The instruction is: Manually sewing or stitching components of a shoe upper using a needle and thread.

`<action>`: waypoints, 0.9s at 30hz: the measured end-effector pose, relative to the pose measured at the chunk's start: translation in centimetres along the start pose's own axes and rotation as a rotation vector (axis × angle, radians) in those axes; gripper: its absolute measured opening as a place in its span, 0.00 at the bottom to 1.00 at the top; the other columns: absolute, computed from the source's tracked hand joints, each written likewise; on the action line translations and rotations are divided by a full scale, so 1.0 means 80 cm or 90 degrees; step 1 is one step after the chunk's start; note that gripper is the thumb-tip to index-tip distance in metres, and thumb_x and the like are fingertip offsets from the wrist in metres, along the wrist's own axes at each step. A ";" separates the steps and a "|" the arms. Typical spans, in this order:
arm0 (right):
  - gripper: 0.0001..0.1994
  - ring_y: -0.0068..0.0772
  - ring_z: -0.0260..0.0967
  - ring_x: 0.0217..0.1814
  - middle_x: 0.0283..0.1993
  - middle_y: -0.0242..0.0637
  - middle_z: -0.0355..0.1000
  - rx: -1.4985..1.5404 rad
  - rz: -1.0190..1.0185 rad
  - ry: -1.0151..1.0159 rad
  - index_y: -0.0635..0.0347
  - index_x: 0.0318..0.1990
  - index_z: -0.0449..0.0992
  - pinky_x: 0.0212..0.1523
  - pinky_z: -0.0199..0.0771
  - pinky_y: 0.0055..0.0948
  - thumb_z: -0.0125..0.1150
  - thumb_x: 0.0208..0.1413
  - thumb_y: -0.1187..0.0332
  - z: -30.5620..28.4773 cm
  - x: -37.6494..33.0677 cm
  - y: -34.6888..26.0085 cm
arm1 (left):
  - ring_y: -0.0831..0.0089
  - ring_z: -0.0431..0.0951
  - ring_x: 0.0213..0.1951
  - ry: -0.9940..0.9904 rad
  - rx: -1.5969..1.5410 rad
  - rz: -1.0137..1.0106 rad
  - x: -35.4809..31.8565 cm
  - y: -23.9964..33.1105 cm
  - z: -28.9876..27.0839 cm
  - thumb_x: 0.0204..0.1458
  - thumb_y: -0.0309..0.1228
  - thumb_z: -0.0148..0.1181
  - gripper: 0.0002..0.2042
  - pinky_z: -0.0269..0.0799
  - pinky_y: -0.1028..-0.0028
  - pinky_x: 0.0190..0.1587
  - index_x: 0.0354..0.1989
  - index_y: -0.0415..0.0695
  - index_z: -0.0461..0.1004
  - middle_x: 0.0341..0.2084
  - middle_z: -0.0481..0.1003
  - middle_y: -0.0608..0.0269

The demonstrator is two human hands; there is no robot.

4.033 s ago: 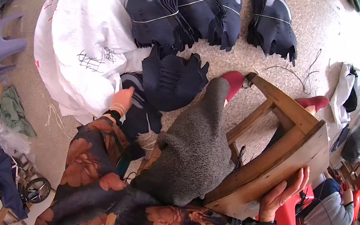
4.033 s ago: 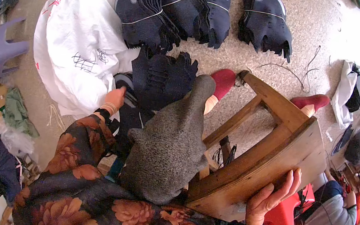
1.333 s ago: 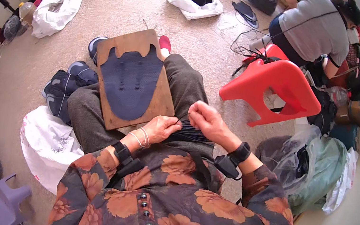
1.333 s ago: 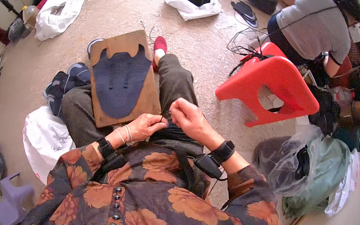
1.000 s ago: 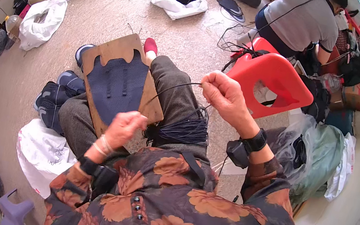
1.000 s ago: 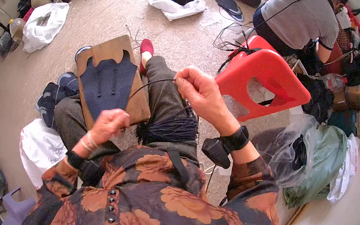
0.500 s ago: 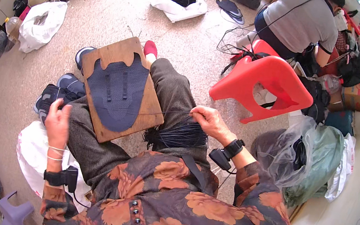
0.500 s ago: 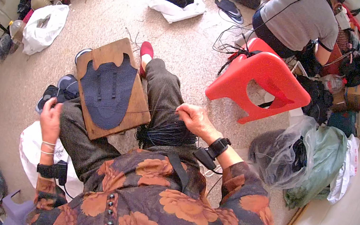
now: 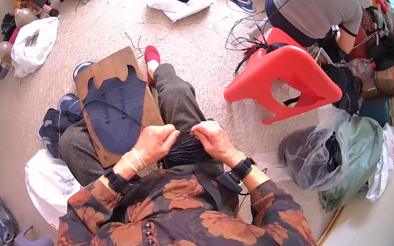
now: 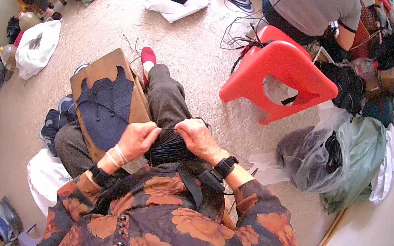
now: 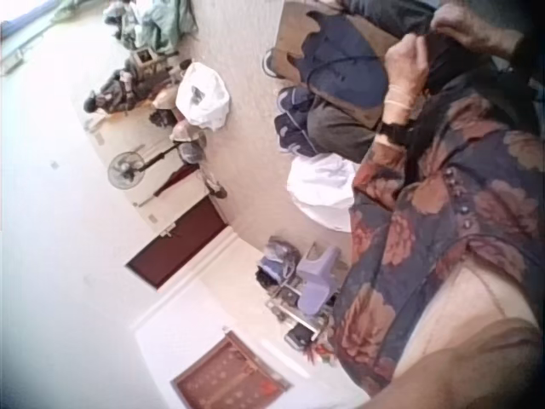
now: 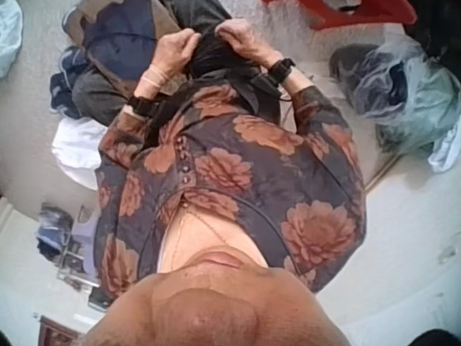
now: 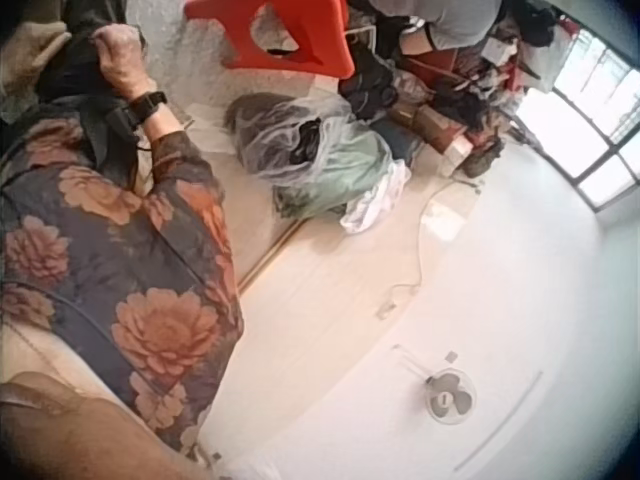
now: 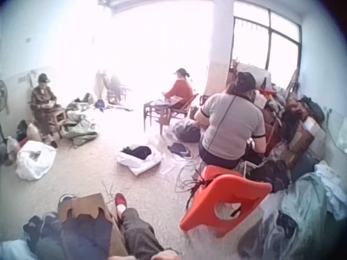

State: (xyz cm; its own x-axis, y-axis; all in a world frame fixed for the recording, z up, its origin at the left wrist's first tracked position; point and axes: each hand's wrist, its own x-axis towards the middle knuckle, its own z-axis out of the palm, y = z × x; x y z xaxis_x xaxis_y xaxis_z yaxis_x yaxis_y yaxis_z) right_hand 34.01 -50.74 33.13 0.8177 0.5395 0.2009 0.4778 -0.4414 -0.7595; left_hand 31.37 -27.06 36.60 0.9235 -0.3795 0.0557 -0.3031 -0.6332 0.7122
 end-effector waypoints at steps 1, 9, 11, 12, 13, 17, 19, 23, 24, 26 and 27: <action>0.04 0.48 0.74 0.43 0.38 0.43 0.77 0.004 0.003 0.002 0.62 0.40 0.77 0.47 0.73 0.39 0.60 0.59 0.73 0.002 -0.004 0.007 | 0.47 0.78 0.28 0.022 -0.007 -0.042 -0.005 -0.002 -0.012 0.61 0.36 0.56 0.13 0.72 0.55 0.30 0.27 0.43 0.70 0.22 0.74 0.47; 0.04 0.44 0.76 0.41 0.36 0.44 0.76 0.160 0.267 0.048 0.60 0.39 0.77 0.45 0.75 0.37 0.57 0.61 0.71 0.018 -0.030 0.047 | 0.48 0.73 0.22 0.190 0.195 -0.120 -0.069 -0.037 -0.124 0.61 0.30 0.57 0.14 0.66 0.57 0.24 0.23 0.41 0.64 0.18 0.67 0.49; 0.05 0.44 0.76 0.41 0.35 0.45 0.76 0.092 0.201 0.092 0.61 0.39 0.77 0.44 0.75 0.36 0.57 0.61 0.71 0.019 -0.034 0.034 | 0.48 0.72 0.22 0.186 0.205 -0.124 -0.080 -0.037 -0.134 0.61 0.29 0.57 0.13 0.66 0.57 0.24 0.24 0.42 0.66 0.18 0.67 0.49; 0.05 0.45 0.76 0.42 0.37 0.45 0.76 0.128 0.233 0.080 0.62 0.40 0.77 0.45 0.75 0.36 0.58 0.61 0.72 0.020 -0.027 0.027 | 0.48 0.73 0.23 0.183 0.187 -0.102 -0.086 -0.032 -0.137 0.61 0.30 0.58 0.12 0.66 0.57 0.25 0.25 0.42 0.66 0.18 0.68 0.49; 0.05 0.45 0.76 0.42 0.37 0.45 0.76 0.130 0.222 0.076 0.62 0.40 0.77 0.45 0.75 0.36 0.58 0.61 0.72 0.021 -0.019 0.019 | 0.48 0.73 0.23 0.180 0.170 -0.080 -0.090 -0.026 -0.138 0.61 0.30 0.58 0.12 0.66 0.57 0.25 0.26 0.42 0.67 0.18 0.68 0.49; 0.07 0.43 0.75 0.41 0.39 0.45 0.75 -0.194 -0.039 0.257 0.64 0.43 0.77 0.43 0.75 0.35 0.59 0.61 0.72 0.002 0.020 -0.050 | 0.49 0.73 0.24 0.174 0.136 -0.021 -0.088 0.014 -0.122 0.60 0.30 0.61 0.10 0.67 0.61 0.25 0.28 0.40 0.71 0.21 0.69 0.48; 0.10 0.34 0.75 0.41 0.39 0.40 0.77 0.196 0.036 0.052 0.65 0.46 0.77 0.42 0.75 0.31 0.55 0.67 0.67 0.003 0.033 -0.094 | 0.50 0.75 0.25 0.172 0.154 0.021 -0.090 0.027 -0.106 0.59 0.31 0.61 0.09 0.69 0.60 0.26 0.28 0.41 0.72 0.22 0.72 0.50; 0.16 0.24 0.75 0.45 0.43 0.35 0.78 0.647 0.288 -0.136 0.66 0.53 0.75 0.48 0.76 0.25 0.48 0.73 0.62 0.037 0.050 -0.146 | 0.52 0.77 0.27 0.170 0.133 0.039 -0.104 0.042 -0.076 0.59 0.32 0.60 0.08 0.71 0.61 0.26 0.30 0.43 0.74 0.23 0.73 0.53; 0.15 0.24 0.74 0.44 0.42 0.34 0.77 0.683 0.307 -0.105 0.65 0.53 0.75 0.48 0.76 0.26 0.49 0.72 0.62 0.039 0.052 -0.152 | 0.52 0.77 0.27 0.190 0.134 0.039 -0.108 0.041 -0.070 0.59 0.32 0.60 0.08 0.71 0.61 0.26 0.30 0.43 0.74 0.23 0.73 0.53; 0.15 0.24 0.74 0.43 0.41 0.33 0.76 0.716 0.319 -0.089 0.64 0.52 0.76 0.48 0.76 0.26 0.50 0.72 0.62 0.049 0.053 -0.150 | 0.50 0.77 0.28 0.144 0.101 0.031 -0.117 0.039 -0.060 0.60 0.34 0.60 0.09 0.72 0.61 0.27 0.30 0.42 0.75 0.26 0.75 0.52; 0.13 0.24 0.74 0.41 0.38 0.32 0.75 0.747 0.330 -0.103 0.63 0.50 0.75 0.48 0.77 0.28 0.50 0.71 0.63 0.054 0.053 -0.149 | 0.50 0.77 0.28 0.155 0.102 0.025 -0.121 0.037 -0.058 0.60 0.34 0.60 0.09 0.72 0.61 0.27 0.30 0.42 0.75 0.26 0.75 0.52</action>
State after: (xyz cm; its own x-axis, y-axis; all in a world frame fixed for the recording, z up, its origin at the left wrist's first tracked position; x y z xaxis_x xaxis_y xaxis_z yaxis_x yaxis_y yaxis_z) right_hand 30.37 -40.09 40.38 0.7345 0.6125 -0.2923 -0.5140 0.2207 -0.8289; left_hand 22.59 -22.12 41.43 0.9335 -0.2457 0.2611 -0.3556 -0.7271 0.5873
